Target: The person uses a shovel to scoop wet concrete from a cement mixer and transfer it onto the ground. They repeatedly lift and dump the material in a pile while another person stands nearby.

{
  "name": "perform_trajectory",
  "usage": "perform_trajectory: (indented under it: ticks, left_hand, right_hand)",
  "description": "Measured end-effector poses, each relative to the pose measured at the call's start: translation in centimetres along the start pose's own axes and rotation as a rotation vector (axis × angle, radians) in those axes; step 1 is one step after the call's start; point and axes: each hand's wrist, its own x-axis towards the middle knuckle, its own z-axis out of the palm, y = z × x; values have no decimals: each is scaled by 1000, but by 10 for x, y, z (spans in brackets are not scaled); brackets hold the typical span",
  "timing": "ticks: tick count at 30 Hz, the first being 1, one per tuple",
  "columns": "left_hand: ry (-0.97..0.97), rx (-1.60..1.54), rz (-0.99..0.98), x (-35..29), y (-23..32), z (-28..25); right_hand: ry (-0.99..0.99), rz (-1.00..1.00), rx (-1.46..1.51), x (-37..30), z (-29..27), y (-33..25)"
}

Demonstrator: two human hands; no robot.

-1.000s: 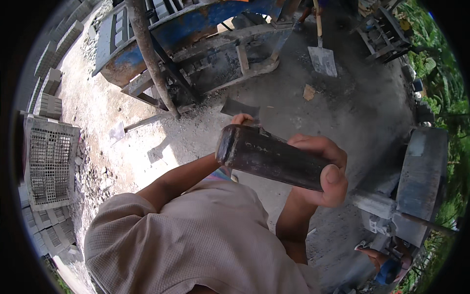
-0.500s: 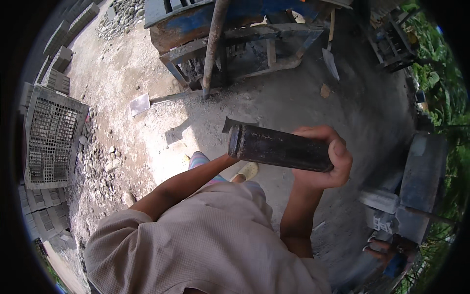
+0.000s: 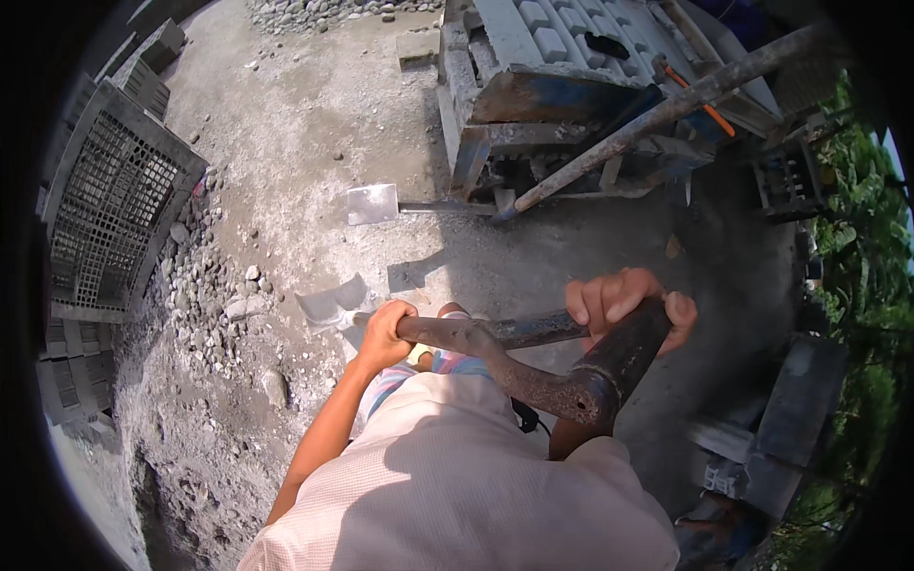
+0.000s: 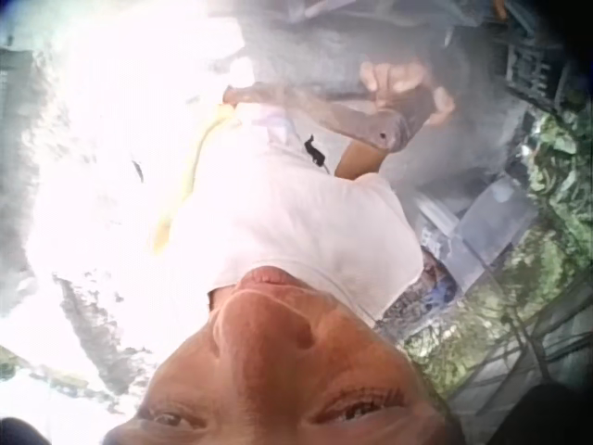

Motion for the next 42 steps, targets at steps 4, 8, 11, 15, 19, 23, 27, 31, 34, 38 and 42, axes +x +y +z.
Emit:
perform_trajectory:
  ticks: [4, 8, 11, 15, 19, 23, 27, 31, 34, 38, 42]
  left_hand:
    - [-39, 93, 26, 36, -28, -77]
    - [-129, 139, 77, 88, -58, -139]
    - [-258, 168, 95, 136, -85, -176]
    - [-461, 193, 171, 188, -135, -223]
    - [-609, 96, 168, 246, -164, -259]
    - [-670, -64, 367, 313, -176, -261]
    - [-877, -81, 493, 369, -221, -263]
    - [-928, -155, 484, 417, -278, -258]
    - [-759, -65, 423, 443, -318, -252]
    - [-840, -357, 74, 436, -374, -265]
    - [-995, -1295, -1768, 433, -433, -320]
  right_hand:
    - [-91, -9, -26, 47, 1, 40]
    - [-264, -2, -154, 99, 8, 70]
    - [-328, 26, -298, 137, 18, 92]
    - [-563, 166, -433, 202, 37, 134]
    - [-339, 157, -546, 257, 62, 164]
    - [-26, 82, -731, 273, 82, 182]
    - [269, 308, -1026, 326, 121, 238]
    - [701, 330, -1126, 387, 124, 327]
    - [1135, 383, -1075, 418, 85, 406]
    - [1172, 483, -1391, 455, 47, 481]
    - [1205, 358, -1502, 474, 60, 561]
